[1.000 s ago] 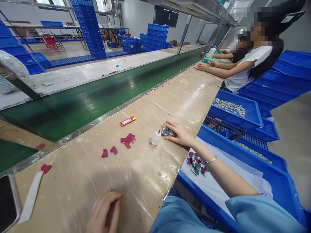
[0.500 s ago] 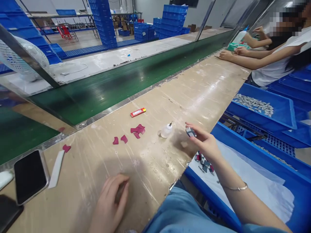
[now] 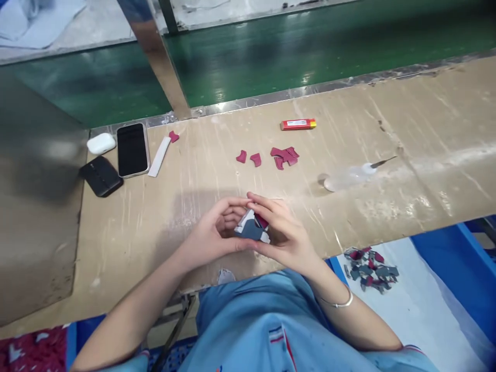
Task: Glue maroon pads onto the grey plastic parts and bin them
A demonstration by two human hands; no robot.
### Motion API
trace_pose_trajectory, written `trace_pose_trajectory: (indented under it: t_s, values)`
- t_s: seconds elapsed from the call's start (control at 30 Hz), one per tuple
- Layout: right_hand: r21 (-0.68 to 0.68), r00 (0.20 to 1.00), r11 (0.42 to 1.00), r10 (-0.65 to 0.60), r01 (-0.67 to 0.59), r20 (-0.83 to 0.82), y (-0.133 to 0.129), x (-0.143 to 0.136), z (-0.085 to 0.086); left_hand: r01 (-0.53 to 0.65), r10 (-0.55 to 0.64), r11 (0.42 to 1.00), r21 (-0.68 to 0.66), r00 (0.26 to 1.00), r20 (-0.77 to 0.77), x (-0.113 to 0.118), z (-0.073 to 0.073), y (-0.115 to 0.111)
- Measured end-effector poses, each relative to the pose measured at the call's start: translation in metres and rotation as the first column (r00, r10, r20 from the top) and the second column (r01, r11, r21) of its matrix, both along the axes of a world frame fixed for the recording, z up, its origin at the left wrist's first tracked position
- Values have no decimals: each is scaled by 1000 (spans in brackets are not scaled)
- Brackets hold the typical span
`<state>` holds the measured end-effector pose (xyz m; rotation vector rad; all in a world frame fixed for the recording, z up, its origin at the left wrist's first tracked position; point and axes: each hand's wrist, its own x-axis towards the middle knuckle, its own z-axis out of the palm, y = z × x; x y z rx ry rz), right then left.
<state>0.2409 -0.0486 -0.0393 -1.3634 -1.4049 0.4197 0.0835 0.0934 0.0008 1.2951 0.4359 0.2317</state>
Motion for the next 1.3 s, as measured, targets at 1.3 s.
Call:
trace_pose_trajectory:
  t_s: [1.3]
  values:
    - [-287, 446, 947, -196, -145, -873, 9, -19, 6, -3, 13, 915, 403, 1000, -23, 1, 8, -1]
